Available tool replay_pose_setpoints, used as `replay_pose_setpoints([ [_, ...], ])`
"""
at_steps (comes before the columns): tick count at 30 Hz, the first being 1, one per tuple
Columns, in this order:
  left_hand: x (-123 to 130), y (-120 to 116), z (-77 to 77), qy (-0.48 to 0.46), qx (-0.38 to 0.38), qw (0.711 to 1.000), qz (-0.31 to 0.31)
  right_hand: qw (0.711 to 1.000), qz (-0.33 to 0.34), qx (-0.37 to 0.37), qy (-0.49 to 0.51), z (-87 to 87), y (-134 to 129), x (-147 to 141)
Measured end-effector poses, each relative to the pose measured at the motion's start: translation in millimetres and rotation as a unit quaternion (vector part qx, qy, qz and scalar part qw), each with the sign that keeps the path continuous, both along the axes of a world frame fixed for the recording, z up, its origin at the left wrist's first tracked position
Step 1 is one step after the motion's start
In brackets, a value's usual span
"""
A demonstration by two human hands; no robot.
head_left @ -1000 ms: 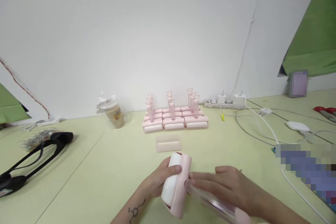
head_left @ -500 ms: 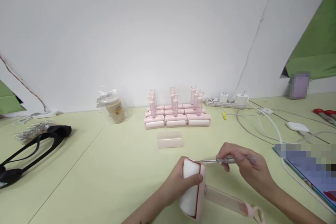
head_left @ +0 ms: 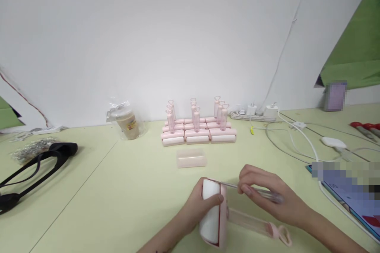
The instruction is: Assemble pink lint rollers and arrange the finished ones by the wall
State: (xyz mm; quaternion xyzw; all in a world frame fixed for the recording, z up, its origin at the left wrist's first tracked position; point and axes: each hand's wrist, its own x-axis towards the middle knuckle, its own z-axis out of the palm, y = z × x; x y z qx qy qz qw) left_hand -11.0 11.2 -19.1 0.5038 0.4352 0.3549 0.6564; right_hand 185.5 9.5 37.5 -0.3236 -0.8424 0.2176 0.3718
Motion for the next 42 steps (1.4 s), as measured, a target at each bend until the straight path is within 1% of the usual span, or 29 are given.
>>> replay_pose_setpoints([
  [3, 0, 1, 0.7, 0.008, 0.002, 1.0, 0.008, 0.997, 0.011, -0.044, -0.055, 4.0, 1, 1],
  [8, 1, 2, -1.5, 0.0, 0.022, 1.0, 0.013, 0.986, 0.03, -0.107, -0.121, 5.2, 1, 2],
  [10, 0, 3, -1.5, -0.003, 0.032, 0.999, 0.018, 0.981, 0.067, -0.107, -0.148, 5.3, 1, 2],
  [12, -2, 4, -0.4, 0.01, 0.042, 0.999, 0.024, 0.976, 0.104, -0.079, -0.172, 5.4, 1, 2],
  [13, -3, 5, 0.5, 0.02, 0.046, 0.998, 0.022, 0.976, 0.113, -0.063, -0.176, 5.3, 1, 2],
  [15, -6, 7, 1.8, 0.035, 0.05, 0.998, 0.009, 0.98, 0.109, -0.052, -0.16, 4.2, 2, 4],
  [18, -10, 10, 1.3, 0.041, 0.051, 0.998, -0.003, 0.982, 0.105, -0.079, -0.133, -0.1, 4, 3],
  [20, -10, 11, -0.1, 0.037, 0.045, 0.998, -0.003, 0.981, 0.107, -0.082, -0.137, -3.9, 6, 1],
  [22, -10, 11, -0.4, 0.034, 0.039, 0.999, 0.007, 0.982, 0.109, -0.047, -0.147, -6.7, 7, -3],
  [26, -9, 11, 5.6, 0.042, 0.065, 0.996, 0.053, 0.98, 0.081, 0.096, -0.155, -12.1, 6, -13],
  [28, -9, 10, 8.9, 0.043, 0.075, 0.994, 0.067, 0.974, 0.061, 0.162, -0.147, -20.1, 4, -17],
  [30, -8, 10, 9.8, 0.044, 0.071, 0.992, 0.094, 0.968, 0.034, 0.201, -0.147, -33.1, 3, -20],
  [33, -6, 11, 6.8, 0.04, 0.054, 0.989, 0.133, 0.961, -0.005, 0.213, -0.177, -54.4, 3, -25],
  [36, -6, 14, 3.3, 0.041, 0.042, 0.988, 0.146, 0.954, -0.007, 0.226, -0.195, -66.4, 3, -30],
  [38, -9, 17, 2.7, 0.049, 0.038, 0.984, 0.165, 0.951, -0.003, 0.238, -0.197, -68.3, 3, -32],
  [39, -11, 19, 3.0, 0.056, 0.053, 0.98, 0.182, 0.952, -0.005, 0.232, -0.199, -68.1, 3, -32],
  [41, -18, 25, 5.1, 0.078, 0.107, 0.968, 0.214, 0.959, -0.019, 0.199, -0.2, -66.1, 6, -31],
  [42, -23, 28, 6.8, 0.091, 0.13, 0.963, 0.217, 0.963, -0.027, 0.181, -0.197, -64.2, 7, -29],
])
